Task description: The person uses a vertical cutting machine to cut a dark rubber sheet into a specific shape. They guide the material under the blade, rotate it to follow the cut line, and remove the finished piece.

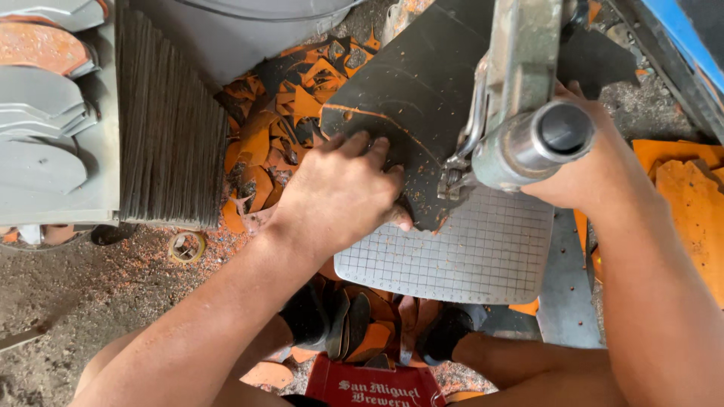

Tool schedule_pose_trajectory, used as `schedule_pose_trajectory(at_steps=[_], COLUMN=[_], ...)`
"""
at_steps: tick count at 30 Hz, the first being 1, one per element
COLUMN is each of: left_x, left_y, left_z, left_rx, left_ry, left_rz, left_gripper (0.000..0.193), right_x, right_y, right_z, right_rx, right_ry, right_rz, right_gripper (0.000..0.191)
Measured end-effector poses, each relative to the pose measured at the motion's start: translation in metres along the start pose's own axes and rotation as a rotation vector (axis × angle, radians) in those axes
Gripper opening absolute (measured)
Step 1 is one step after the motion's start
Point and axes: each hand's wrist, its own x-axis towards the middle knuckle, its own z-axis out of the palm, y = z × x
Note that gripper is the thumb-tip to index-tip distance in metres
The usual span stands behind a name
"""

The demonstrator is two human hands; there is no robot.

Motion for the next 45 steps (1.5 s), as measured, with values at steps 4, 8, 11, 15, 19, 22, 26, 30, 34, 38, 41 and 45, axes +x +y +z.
schedule_pose_trajectory(at_steps=[4, 8, 11, 15, 19, 22, 26, 30, 34, 38, 41, 45], left_x=[0.0, -0.002, -0.003, -0.004, -0.005, -0.007, -0.007, -0.006, -0.004, -0.004, -0.004, -0.003], left_y=[0.003, 0.006, 0.008, 0.009, 0.011, 0.012, 0.013, 0.014, 0.015, 0.015, 0.013, 0.004], left_z=[0.001, 0.002, 0.002, 0.006, 0.011, 0.011, 0.011, 0.011, 0.009, 0.01, 0.013, 0.012], left_rx=[0.014, -0.022, -0.042, 0.006, 0.066, -0.046, -0.006, -0.001, -0.034, -0.01, 0.007, 0.061], left_ry=[0.024, 0.032, -0.035, 0.077, 0.118, 0.054, 0.16, 0.134, 0.073, 0.124, 0.176, 0.253], left_rz=[-0.032, -0.057, -0.079, -0.065, -0.082, -0.121, -0.108, -0.122, -0.144, -0.131, -0.108, -0.033], left_gripper=[0.058, 0.055, 0.053, 0.053, 0.042, 0.056, 0.057, 0.055, 0.055, 0.055, 0.058, 0.062], right_x=[0.005, 0.003, 0.002, 0.003, 0.007, 0.01, 0.013, 0.015, 0.016, 0.018, 0.019, 0.022], right_y=[0.001, -0.002, -0.006, -0.006, -0.004, -0.003, -0.001, 0.0, 0.002, 0.007, 0.007, 0.007], right_z=[0.0, -0.001, -0.001, 0.0, 0.005, 0.009, 0.011, 0.012, 0.015, 0.016, 0.019, 0.016], right_rx=[0.006, 0.177, 0.385, 0.403, 0.308, 0.295, 0.298, 0.292, 0.282, 0.268, 0.224, 0.22], right_ry=[-0.029, 0.086, 0.138, 0.045, 0.073, 0.084, 0.098, 0.113, 0.128, 0.131, 0.139, 0.194], right_rz=[0.021, -0.004, 0.062, 0.277, 0.181, 0.191, 0.203, 0.221, 0.233, 0.255, 0.272, 0.218], right_gripper=[0.031, 0.028, 0.031, 0.029, 0.024, 0.023, 0.021, 0.019, 0.017, 0.015, 0.013, 0.013])
